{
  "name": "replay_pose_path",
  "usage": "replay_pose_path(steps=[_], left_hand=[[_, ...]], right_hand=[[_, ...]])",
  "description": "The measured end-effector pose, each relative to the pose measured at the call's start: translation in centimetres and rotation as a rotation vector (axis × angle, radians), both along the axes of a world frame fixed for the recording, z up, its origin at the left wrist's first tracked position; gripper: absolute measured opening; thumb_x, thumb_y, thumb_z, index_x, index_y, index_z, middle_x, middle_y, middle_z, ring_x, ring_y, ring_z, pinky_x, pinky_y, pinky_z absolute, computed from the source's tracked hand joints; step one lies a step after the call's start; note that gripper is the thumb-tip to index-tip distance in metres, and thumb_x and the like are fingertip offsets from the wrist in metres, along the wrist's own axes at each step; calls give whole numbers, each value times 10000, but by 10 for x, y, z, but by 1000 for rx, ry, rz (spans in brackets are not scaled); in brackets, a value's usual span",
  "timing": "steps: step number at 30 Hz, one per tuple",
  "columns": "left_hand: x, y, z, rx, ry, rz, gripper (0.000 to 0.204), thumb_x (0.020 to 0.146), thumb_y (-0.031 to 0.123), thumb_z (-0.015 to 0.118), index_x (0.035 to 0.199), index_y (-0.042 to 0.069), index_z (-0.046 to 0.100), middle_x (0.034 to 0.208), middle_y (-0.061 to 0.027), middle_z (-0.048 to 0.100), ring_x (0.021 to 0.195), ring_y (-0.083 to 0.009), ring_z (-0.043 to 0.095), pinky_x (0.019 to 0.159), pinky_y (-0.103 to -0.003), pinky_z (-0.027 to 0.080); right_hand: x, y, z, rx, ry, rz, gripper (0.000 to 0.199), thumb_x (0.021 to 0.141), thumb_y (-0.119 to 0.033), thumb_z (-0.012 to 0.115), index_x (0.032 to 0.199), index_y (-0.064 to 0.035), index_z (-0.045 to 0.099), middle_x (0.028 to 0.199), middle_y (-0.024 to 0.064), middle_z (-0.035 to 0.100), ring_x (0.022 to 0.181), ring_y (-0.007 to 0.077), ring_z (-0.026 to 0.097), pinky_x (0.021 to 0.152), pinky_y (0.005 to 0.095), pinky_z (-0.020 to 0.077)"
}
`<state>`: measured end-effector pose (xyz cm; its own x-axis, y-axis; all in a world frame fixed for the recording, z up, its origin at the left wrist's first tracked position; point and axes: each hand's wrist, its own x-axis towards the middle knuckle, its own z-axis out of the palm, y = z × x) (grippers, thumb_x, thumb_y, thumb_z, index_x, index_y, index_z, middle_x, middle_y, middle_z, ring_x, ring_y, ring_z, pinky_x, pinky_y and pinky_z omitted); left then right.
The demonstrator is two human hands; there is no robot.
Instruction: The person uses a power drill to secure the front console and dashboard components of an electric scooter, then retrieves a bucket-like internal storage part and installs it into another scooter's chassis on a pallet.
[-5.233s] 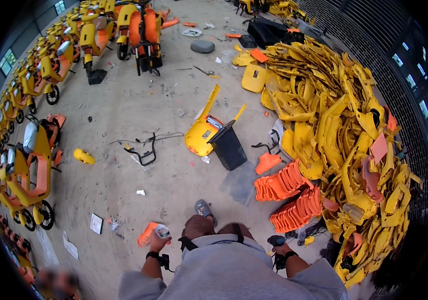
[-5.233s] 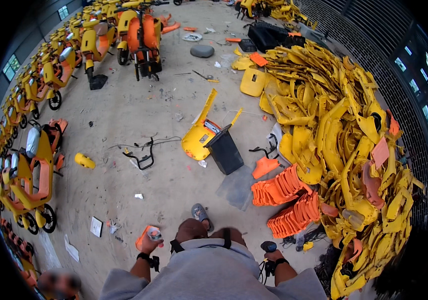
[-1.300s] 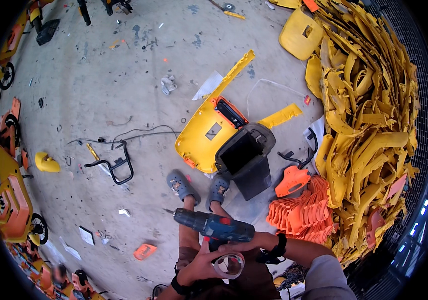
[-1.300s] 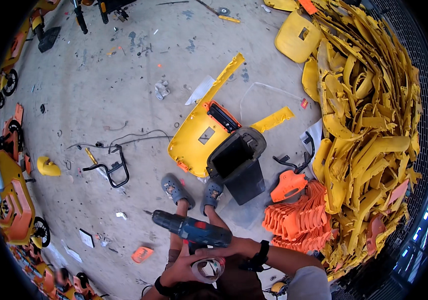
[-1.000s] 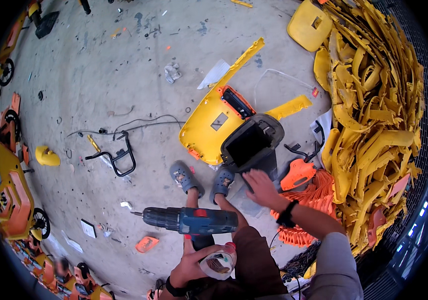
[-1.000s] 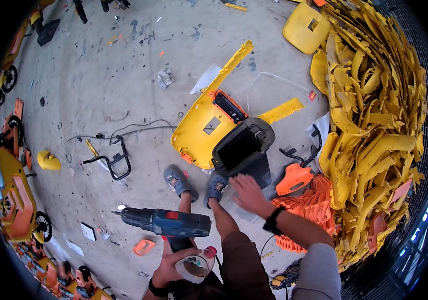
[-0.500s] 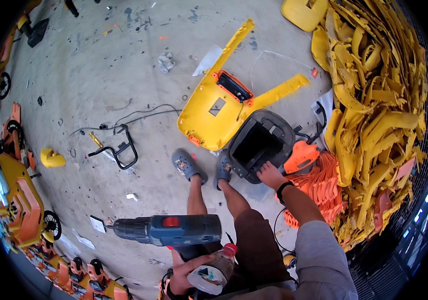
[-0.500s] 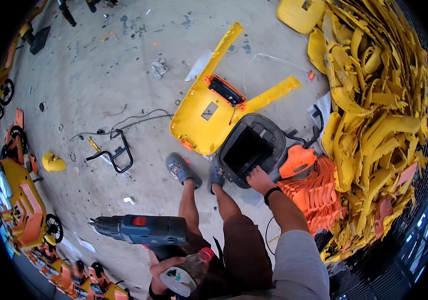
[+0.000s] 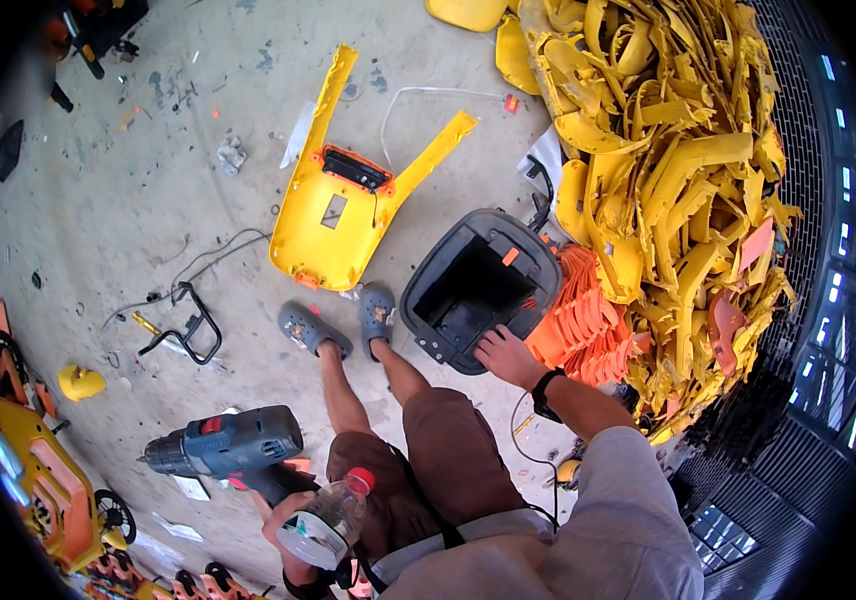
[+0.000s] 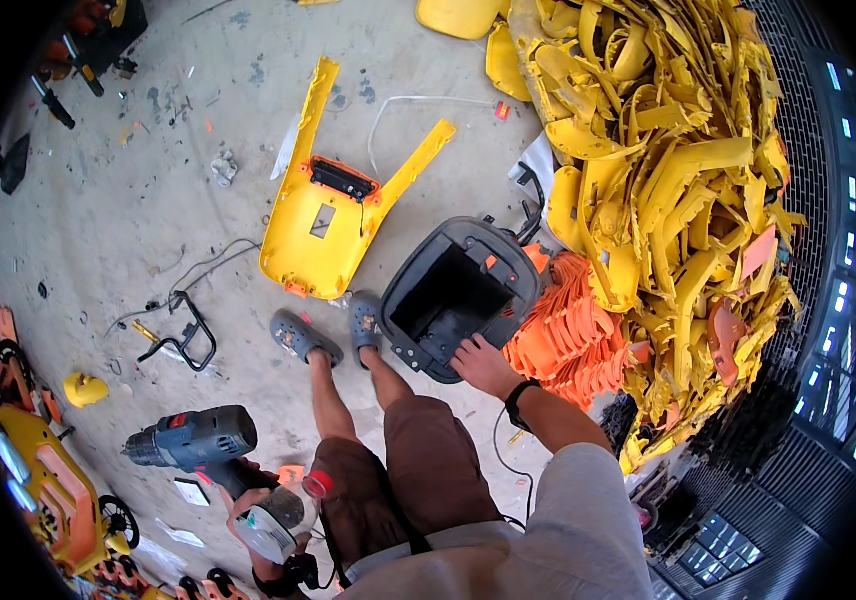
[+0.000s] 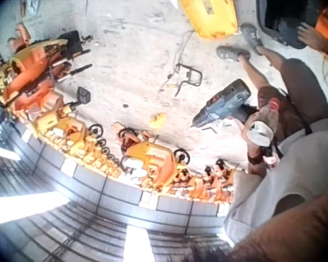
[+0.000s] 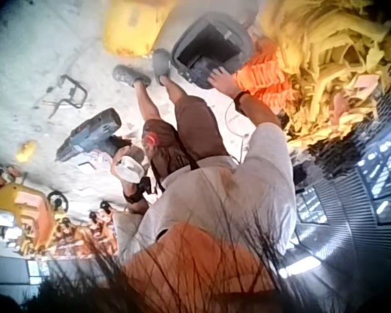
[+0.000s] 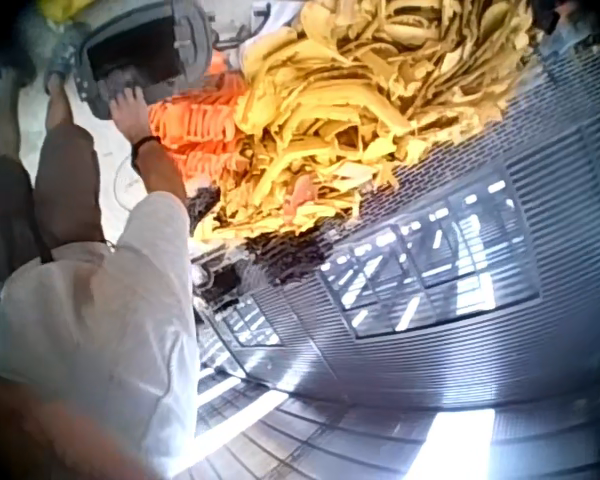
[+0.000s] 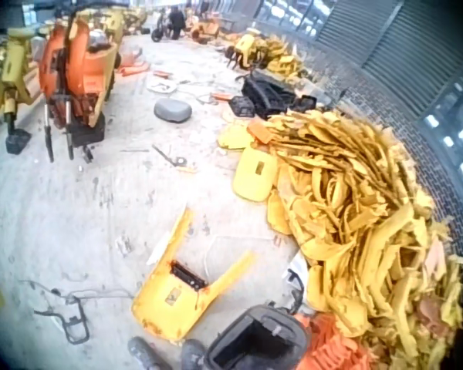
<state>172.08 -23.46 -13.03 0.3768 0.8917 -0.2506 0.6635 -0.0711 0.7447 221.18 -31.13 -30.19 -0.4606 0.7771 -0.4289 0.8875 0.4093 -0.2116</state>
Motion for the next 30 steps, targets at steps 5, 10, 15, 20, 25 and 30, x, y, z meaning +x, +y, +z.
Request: replay_pose_path(steps=[5,10,15,20,25,30], left_hand=[[18,23,39,-57,-186,181,780,488,427,925,1071,21,603,1005,-70,641,847,-209,636,745,-337,531],[24,38,78,-302,-326,281,715,458,349,979,1008,1,682,1109,-153,628,984,-289,628,896,-408,505],[26,53,122,-120,-452,288,697,496,377,963,1021,14,682,1032,-128,661,1007,-295,625,934,-428,498],[-17,44,140,-142,-390,381,673,496,340,944,1024,16,680,1010,-116,665,1001,-286,626,942,-420,491],[-60,25,146,-232,-486,608,786,486,262,929,1149,-7,602,965,-94,653,904,-215,646,888,-373,515],[-88,18,150,-120,-514,689,875,529,267,936,1244,-11,517,975,-57,637,822,-156,651,775,-307,550]], right_hand=[[-2,-2,44,53,41,-54,106,854,-152,570,932,-107,627,937,48,625,1012,234,566,973,417,406],[-1,14,62,1,6,-90,112,846,-126,581,935,-128,650,875,36,642,920,227,611,903,425,407],[2,69,81,-287,-117,-101,201,786,-119,637,980,-123,690,897,72,699,932,260,668,881,440,434],[-1,114,117,-404,-155,-62,272,759,-103,648,1025,-108,708,927,115,717,957,294,684,855,466,471],[-5,113,138,-256,-152,40,227,795,-121,647,1012,-106,708,906,113,711,935,301,681,861,461,476],[-28,168,160,-313,-201,40,190,803,-131,632,956,-109,744,906,130,721,899,319,695,815,446,526]])
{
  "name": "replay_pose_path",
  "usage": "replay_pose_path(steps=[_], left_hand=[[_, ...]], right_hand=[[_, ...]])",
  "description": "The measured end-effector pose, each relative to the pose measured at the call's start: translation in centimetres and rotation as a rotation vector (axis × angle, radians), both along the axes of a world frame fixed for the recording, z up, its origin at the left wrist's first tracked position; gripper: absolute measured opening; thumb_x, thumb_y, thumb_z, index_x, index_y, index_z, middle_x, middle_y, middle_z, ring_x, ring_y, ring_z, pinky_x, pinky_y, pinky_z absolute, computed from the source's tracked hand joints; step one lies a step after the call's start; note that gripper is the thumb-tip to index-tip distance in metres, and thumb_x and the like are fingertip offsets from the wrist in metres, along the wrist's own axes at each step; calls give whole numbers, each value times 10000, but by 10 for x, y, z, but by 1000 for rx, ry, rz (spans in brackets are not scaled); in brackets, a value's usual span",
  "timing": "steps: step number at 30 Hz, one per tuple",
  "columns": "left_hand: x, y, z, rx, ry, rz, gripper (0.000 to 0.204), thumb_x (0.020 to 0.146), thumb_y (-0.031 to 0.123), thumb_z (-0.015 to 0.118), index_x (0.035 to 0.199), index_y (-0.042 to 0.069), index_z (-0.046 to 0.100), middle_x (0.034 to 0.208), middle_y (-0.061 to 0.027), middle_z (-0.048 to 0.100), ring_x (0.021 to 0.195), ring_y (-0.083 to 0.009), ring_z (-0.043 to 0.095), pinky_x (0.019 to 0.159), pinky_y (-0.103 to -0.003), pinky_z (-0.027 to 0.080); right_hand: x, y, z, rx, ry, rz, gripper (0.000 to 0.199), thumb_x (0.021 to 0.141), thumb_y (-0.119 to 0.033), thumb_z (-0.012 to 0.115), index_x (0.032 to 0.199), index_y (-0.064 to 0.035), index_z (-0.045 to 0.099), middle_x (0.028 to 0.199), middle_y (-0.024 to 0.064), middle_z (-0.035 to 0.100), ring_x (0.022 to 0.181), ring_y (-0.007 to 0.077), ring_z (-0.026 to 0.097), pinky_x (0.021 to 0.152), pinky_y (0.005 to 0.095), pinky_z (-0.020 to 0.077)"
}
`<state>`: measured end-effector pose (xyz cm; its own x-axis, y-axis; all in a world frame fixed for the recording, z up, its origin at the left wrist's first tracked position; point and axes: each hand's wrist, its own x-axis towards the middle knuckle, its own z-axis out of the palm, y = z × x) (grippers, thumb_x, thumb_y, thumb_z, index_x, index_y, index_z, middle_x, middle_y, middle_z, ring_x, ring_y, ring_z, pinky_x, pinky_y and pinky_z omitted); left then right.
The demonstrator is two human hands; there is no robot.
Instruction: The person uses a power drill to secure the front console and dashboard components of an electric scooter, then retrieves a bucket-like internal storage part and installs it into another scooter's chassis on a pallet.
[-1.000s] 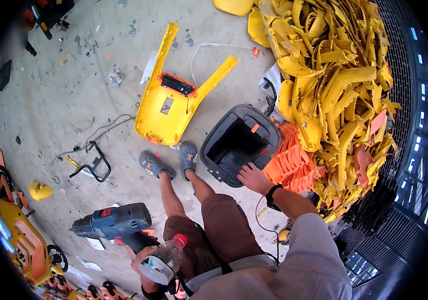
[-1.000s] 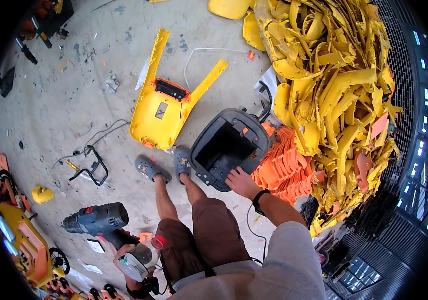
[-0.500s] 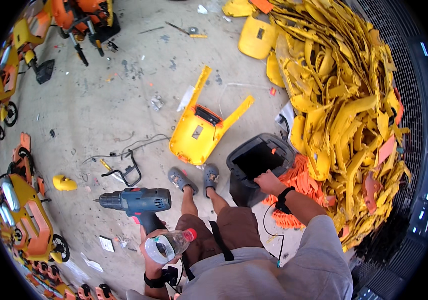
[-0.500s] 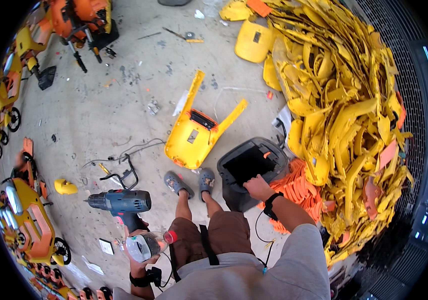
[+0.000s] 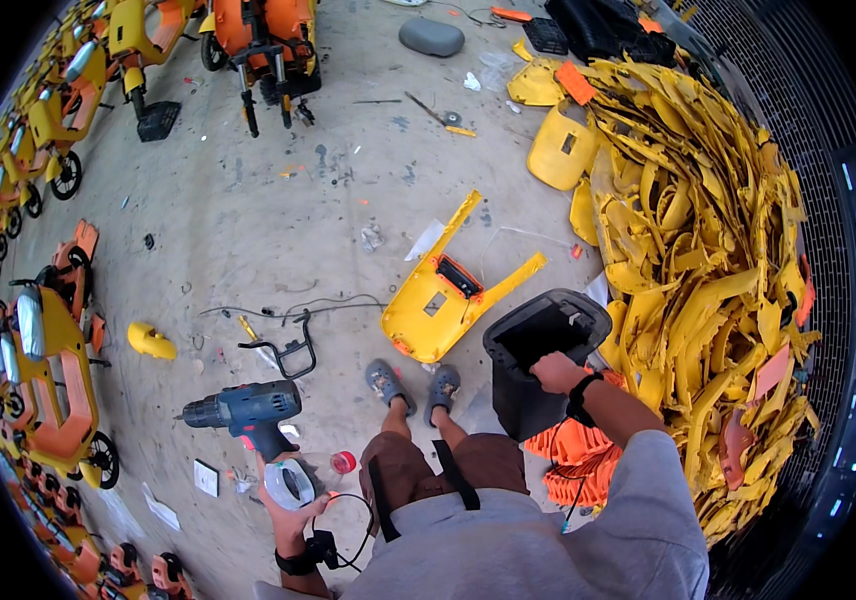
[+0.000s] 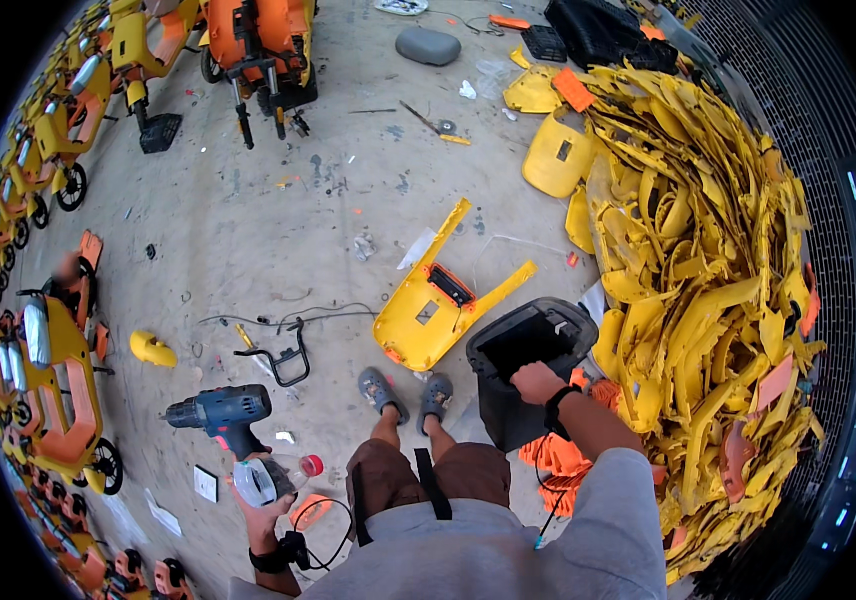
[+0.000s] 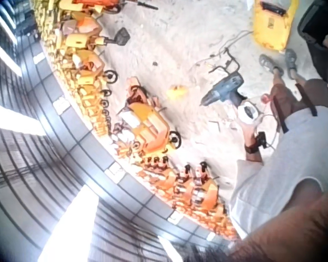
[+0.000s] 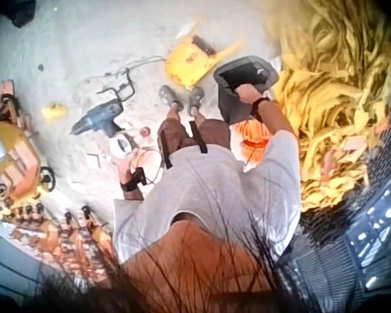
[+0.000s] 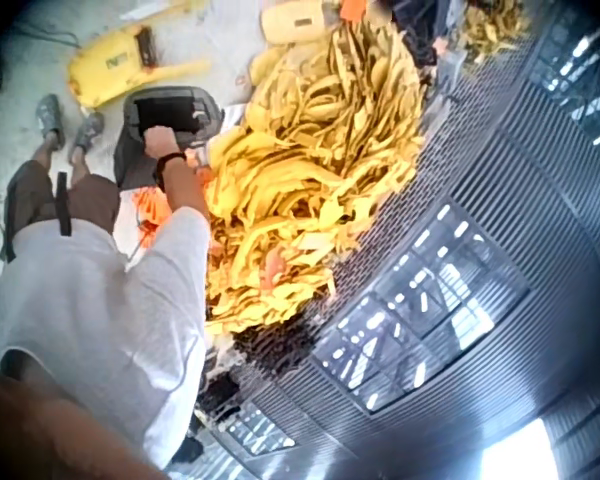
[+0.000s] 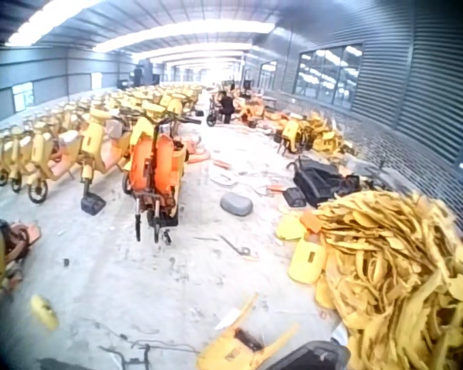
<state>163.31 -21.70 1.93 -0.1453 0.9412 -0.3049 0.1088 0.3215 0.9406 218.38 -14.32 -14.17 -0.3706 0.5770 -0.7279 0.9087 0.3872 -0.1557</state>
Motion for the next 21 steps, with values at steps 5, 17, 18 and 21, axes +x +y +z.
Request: replay_pose_path(steps=[5,17,18,21], left_hand=[[-24,-16,7,11,10,148,932,499,237,924,1279,-41,497,920,-47,635,807,-138,636,793,-302,543],[-56,-71,12,-26,184,189,809,479,313,965,1132,-17,620,965,-55,672,842,-215,628,1034,-416,412],[-53,-68,19,-8,185,222,728,472,324,967,1053,4,668,929,-44,678,839,-235,628,1084,-438,359],[-63,-72,14,-64,108,173,940,459,296,944,1235,-29,525,943,-58,663,873,-202,629,972,-386,455]], right_hand=[[-22,44,10,-70,14,131,205,776,-149,646,940,-101,759,925,153,728,918,330,699,795,446,553],[-170,155,-30,-496,-368,650,355,661,-188,683,991,-100,778,935,164,739,925,352,704,811,444,541],[-178,160,-29,-487,-395,679,358,644,-200,696,980,-111,782,929,164,740,923,350,705,807,445,541],[-101,166,-110,-703,-695,631,411,542,-252,758,937,-146,798,905,148,748,914,333,707,777,457,536]])
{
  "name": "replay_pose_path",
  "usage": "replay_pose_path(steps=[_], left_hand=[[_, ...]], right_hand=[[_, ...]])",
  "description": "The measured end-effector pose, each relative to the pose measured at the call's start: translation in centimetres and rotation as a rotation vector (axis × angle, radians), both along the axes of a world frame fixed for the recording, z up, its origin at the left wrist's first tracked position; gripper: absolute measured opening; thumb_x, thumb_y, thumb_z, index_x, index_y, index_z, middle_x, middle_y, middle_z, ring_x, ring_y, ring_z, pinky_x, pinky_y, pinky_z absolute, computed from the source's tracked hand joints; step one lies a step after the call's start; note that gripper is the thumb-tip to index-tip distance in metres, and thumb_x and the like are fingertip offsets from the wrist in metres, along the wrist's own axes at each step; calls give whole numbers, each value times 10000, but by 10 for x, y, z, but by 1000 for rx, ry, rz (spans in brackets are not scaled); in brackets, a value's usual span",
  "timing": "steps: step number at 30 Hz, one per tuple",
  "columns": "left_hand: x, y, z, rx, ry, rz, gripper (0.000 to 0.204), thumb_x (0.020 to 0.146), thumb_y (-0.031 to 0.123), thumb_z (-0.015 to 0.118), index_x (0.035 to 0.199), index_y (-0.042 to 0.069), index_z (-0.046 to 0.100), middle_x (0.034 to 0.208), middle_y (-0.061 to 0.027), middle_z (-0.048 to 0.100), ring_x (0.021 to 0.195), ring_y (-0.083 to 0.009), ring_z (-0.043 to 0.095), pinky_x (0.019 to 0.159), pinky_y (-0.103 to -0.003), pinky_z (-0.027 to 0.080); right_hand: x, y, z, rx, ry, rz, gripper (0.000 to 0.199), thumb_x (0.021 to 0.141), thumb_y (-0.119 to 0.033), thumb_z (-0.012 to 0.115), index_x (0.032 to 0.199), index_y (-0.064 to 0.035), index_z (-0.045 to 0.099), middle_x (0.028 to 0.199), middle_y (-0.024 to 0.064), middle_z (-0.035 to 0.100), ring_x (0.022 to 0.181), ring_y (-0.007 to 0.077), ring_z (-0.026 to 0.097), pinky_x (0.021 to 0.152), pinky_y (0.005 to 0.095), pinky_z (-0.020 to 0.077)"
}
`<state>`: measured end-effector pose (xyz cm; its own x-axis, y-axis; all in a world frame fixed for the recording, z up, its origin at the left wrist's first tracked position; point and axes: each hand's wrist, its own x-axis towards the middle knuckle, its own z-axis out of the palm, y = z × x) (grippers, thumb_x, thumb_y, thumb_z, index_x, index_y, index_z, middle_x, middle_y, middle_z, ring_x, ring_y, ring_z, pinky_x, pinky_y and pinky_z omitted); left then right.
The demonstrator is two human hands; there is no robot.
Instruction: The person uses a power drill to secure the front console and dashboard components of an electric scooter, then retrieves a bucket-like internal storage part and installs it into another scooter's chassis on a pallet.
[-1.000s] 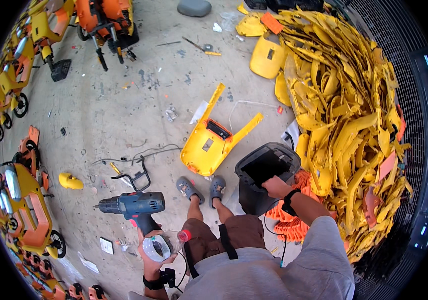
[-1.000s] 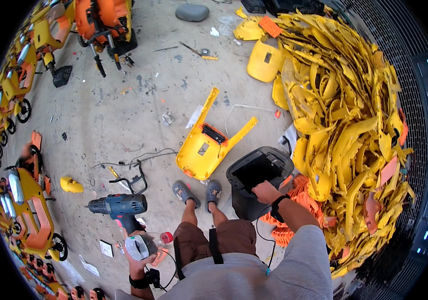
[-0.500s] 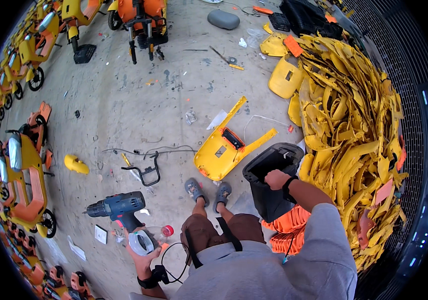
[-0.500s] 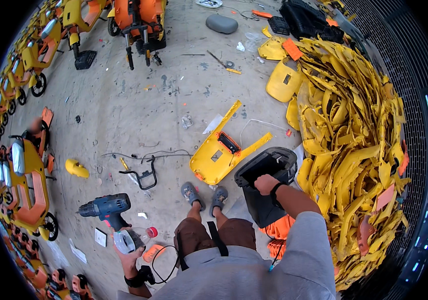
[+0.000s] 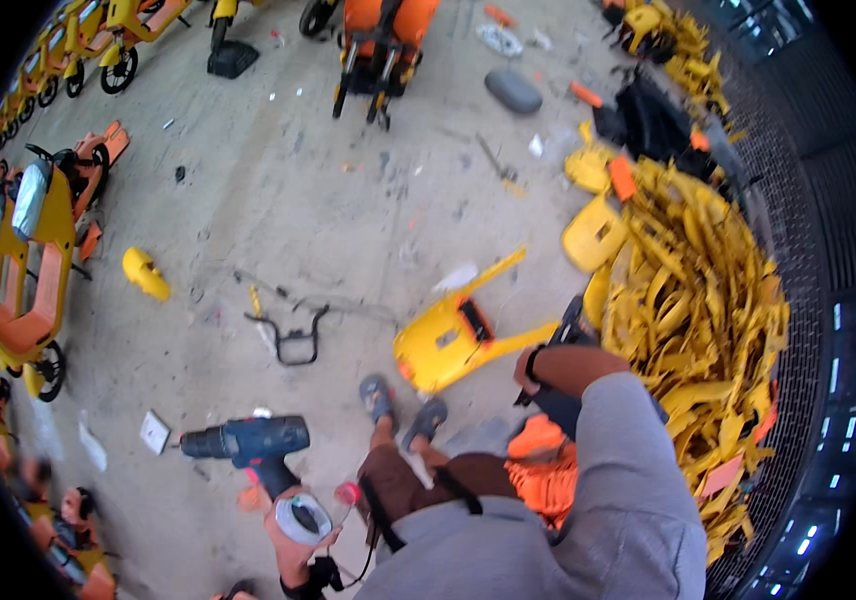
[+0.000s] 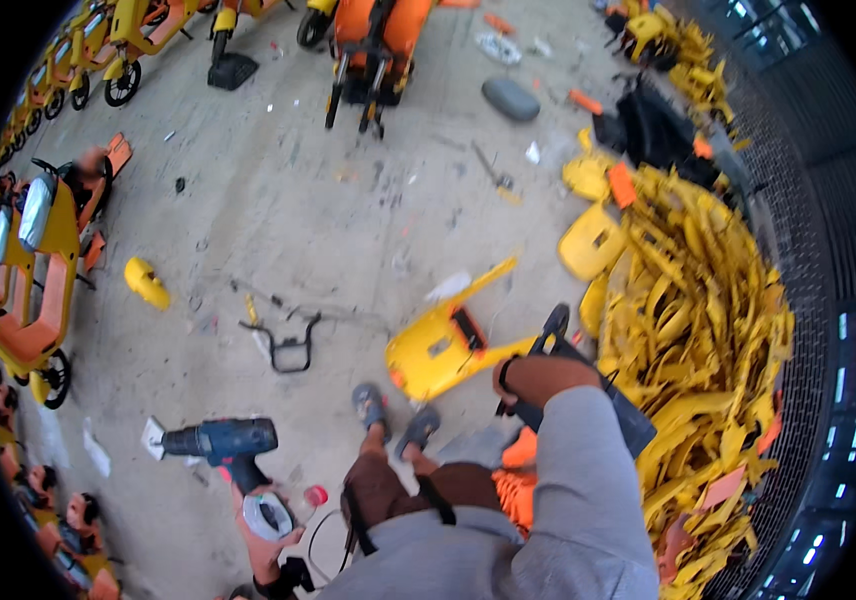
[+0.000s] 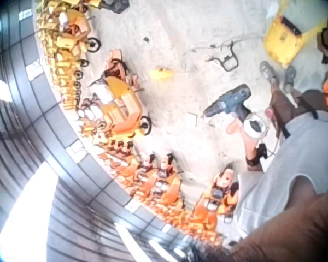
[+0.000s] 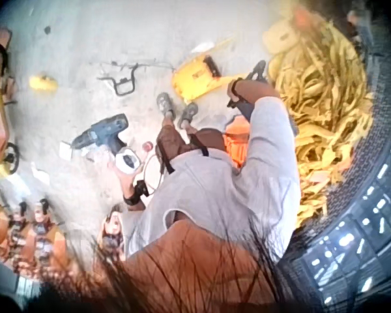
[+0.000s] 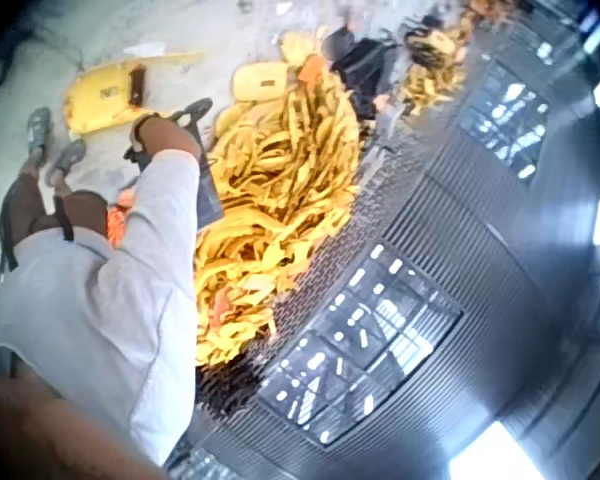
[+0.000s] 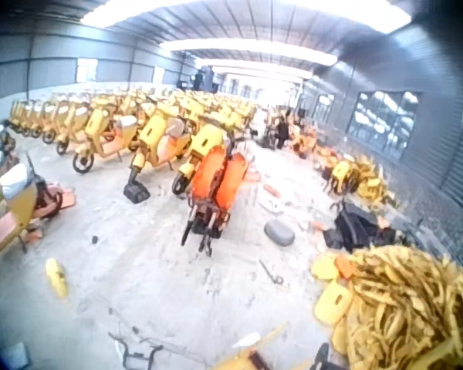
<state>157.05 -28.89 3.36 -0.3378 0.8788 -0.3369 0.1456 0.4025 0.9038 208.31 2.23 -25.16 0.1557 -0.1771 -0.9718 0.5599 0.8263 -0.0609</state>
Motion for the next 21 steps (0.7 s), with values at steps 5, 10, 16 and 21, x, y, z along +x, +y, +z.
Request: replay_pose_path(steps=[5,10,16,21], left_hand=[[15,-8,-30,126,-55,137,866,439,281,938,1169,-22,583,932,-61,640,909,-198,617,1017,-403,432],[23,-15,-35,239,177,-28,799,444,268,942,1119,-5,614,983,-69,640,917,-194,616,977,-382,461],[60,-32,3,191,56,73,671,467,324,952,1003,25,684,924,-61,682,941,-244,637,1114,-476,293],[113,-54,40,183,-285,236,638,493,328,962,997,37,699,1002,-74,689,986,-235,649,1127,-449,326]], right_hand=[[2,30,29,-14,2,156,486,570,-265,783,1035,-126,779,1028,160,738,984,341,691,821,476,523],[-57,42,106,251,-145,-99,431,507,-145,833,936,-160,803,995,131,749,956,316,706,826,482,543],[-41,27,133,212,-8,74,384,668,-235,745,1032,-115,765,1031,158,733,962,329,704,830,429,544],[-4,11,215,355,600,109,338,721,-160,672,1043,-105,755,985,169,731,965,367,692,825,480,553]])
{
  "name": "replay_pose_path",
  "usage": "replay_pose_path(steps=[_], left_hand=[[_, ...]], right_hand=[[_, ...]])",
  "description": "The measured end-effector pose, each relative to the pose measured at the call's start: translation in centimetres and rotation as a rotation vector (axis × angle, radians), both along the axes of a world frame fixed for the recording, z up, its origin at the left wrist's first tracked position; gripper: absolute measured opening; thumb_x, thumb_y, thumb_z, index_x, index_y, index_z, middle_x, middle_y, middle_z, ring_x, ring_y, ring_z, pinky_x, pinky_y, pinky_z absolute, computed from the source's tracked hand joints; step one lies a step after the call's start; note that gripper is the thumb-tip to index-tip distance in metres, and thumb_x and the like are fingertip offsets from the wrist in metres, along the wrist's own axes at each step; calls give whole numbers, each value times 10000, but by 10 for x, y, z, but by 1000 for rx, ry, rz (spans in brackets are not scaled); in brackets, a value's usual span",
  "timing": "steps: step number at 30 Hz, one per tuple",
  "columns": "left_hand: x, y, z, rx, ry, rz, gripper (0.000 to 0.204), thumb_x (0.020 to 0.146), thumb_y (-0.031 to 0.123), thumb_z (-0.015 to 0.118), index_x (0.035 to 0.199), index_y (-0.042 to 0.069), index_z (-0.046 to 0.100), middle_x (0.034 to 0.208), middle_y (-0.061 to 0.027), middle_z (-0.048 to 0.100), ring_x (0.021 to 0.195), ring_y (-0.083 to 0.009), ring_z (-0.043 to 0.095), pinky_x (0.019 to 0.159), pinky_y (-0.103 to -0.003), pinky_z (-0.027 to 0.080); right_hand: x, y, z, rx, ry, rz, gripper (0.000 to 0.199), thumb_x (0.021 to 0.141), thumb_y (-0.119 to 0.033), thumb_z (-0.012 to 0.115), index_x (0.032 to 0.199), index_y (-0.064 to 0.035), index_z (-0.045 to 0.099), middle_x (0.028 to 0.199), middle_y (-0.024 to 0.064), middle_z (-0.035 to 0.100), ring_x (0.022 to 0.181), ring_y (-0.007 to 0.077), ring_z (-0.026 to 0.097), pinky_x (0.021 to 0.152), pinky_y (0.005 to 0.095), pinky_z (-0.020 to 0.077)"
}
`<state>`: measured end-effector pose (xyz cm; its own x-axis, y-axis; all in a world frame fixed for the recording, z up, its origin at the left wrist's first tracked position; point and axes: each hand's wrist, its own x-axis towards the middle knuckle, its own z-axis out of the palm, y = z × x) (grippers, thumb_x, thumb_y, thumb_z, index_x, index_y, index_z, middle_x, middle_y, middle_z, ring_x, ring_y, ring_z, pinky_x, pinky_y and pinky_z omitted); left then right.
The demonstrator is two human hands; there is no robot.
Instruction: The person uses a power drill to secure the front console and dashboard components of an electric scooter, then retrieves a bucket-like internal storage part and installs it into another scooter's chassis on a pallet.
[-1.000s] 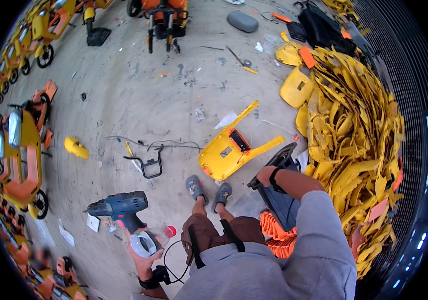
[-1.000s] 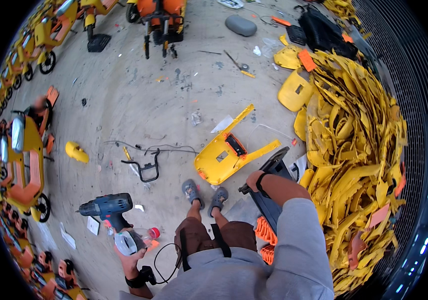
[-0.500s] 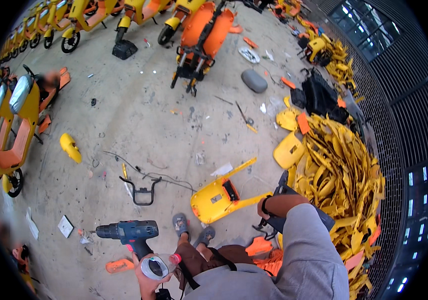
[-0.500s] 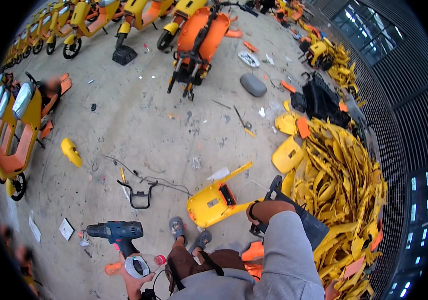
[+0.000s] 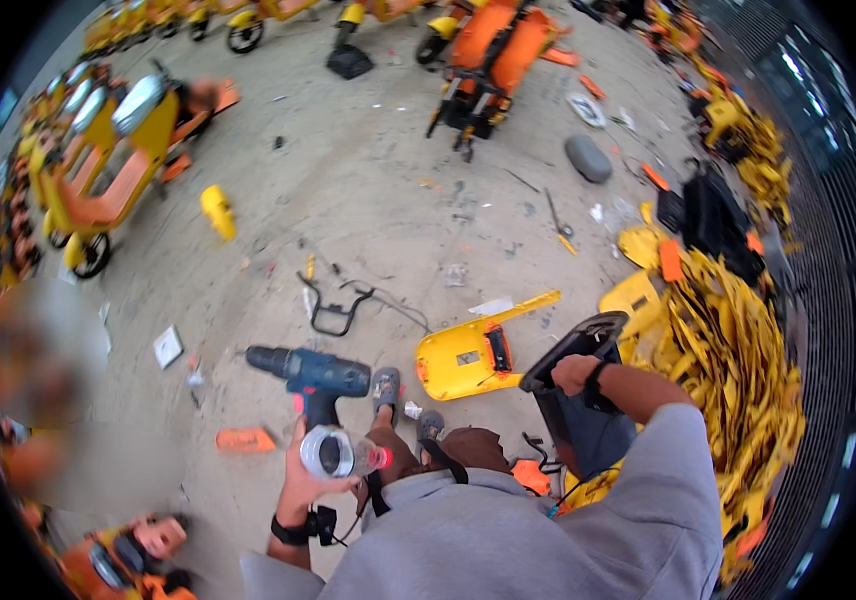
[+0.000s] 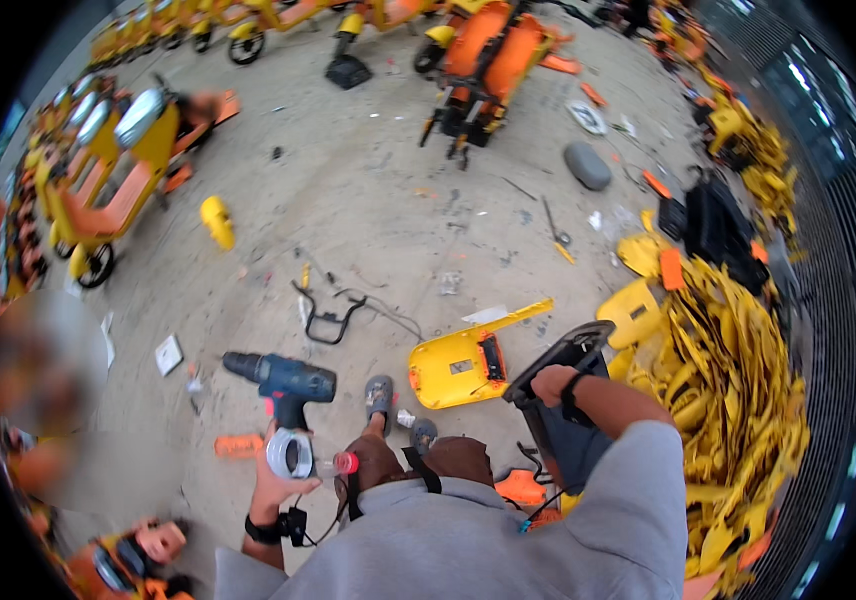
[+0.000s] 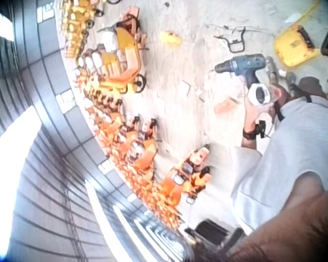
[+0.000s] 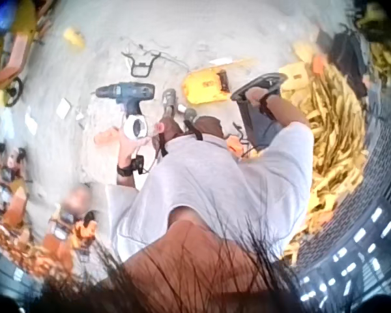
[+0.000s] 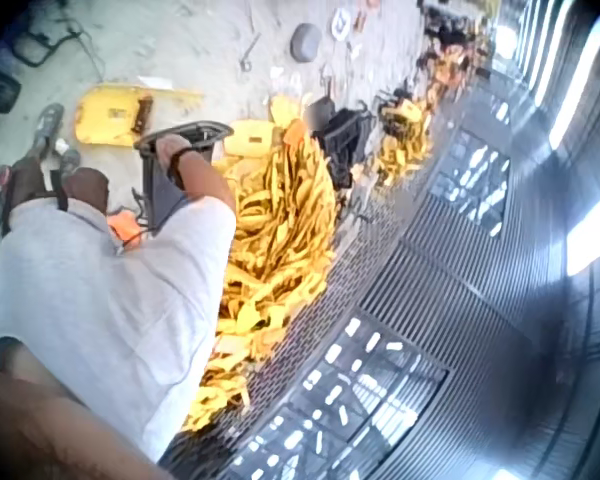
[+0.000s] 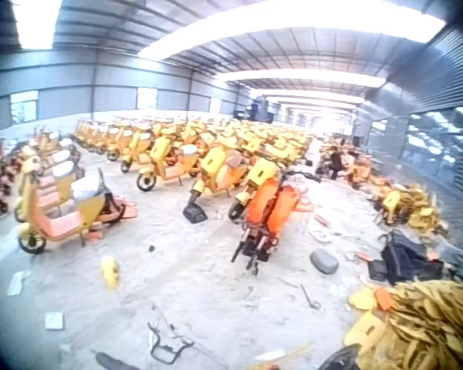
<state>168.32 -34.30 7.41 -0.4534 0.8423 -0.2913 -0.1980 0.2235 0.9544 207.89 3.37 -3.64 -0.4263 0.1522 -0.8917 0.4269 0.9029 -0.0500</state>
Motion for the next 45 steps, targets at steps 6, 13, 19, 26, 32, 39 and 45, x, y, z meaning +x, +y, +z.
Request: replay_pose_path(steps=[6,13,19,26,32,39,45], left_hand=[[31,-35,7,-15,237,-207,699,564,261,963,1153,31,665,1140,-83,576,1148,-195,521,1017,-343,420],[27,-40,33,-262,210,-351,684,610,286,953,1180,33,671,1191,-94,558,1127,-191,557,980,-336,457],[-14,-8,50,-390,571,-707,610,627,402,914,1124,101,726,971,-128,645,970,-262,598,864,-354,476],[-24,39,72,-825,978,-1111,543,536,505,824,920,126,756,987,-144,669,1085,-344,579,811,-450,534],[16,74,51,-996,1341,-1380,537,558,407,865,960,64,765,1051,-168,597,980,-312,594,677,-417,546],[78,63,38,-1156,1919,-1478,440,877,288,560,1223,35,661,1149,-264,558,942,-445,530,574,-559,510],[81,52,31,-1122,2121,-1386,391,869,276,574,1172,62,699,1157,-245,520,962,-415,502,581,-530,511]], right_hand=[[19,-60,5,204,414,-15,279,717,-139,659,989,-127,715,904,126,716,931,314,685,832,446,517],[-59,-113,15,224,1062,298,55,799,-157,603,809,-114,635,764,64,642,786,230,639,773,367,445],[-99,-175,19,67,1141,447,71,798,-158,608,763,-106,642,742,50,644,777,211,626,770,345,436],[-110,-224,-2,-176,1212,497,95,753,-171,618,691,-102,637,709,41,622,740,198,600,750,324,432],[-123,-232,6,-287,1174,540,68,731,-155,622,713,-89,625,691,42,587,739,206,579,777,322,449],[-137,-241,5,-301,1154,573,84,759,-155,611,716,-85,630,701,58,606,746,213,592,765,338,442],[-146,-249,12,-293,1167,582,74,741,-151,608,720,-81,618,708,70,607,732,220,578,774,345,448]])
